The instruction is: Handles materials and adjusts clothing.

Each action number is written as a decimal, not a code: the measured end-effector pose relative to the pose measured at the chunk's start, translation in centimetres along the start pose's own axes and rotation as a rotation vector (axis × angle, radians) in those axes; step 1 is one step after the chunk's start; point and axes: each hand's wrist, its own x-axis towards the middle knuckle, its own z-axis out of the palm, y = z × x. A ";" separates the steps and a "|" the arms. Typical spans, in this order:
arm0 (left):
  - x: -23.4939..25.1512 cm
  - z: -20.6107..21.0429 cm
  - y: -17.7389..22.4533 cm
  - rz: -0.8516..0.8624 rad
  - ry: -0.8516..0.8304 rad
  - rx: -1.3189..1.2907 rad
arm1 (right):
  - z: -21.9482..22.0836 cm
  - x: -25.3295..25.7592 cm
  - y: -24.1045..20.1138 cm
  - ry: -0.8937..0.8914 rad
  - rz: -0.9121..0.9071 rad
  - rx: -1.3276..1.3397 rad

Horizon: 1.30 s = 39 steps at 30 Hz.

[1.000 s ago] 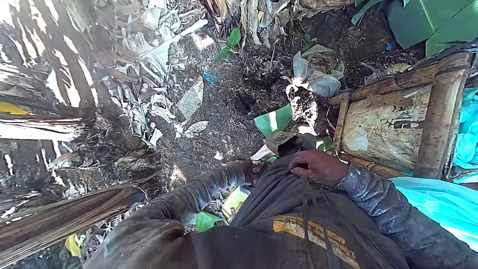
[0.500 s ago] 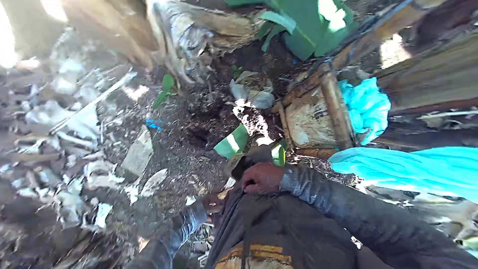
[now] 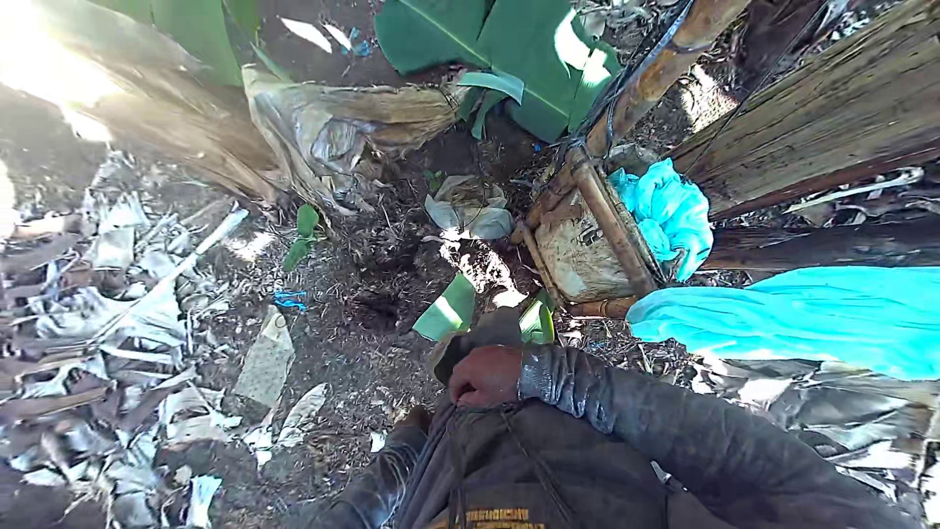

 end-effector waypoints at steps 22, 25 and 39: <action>-6.5 -2.1 1.4 0.062 0.033 -0.170 | -0.6 -2.9 0.1 0.006 0.045 0.043; -3.7 -0.5 -3.5 0.318 0.001 -0.412 | -0.4 -3.1 0.5 0.019 0.029 0.056; -4.3 1.7 -1.8 0.298 0.079 -0.300 | -0.6 -2.3 0.4 -0.003 0.036 0.085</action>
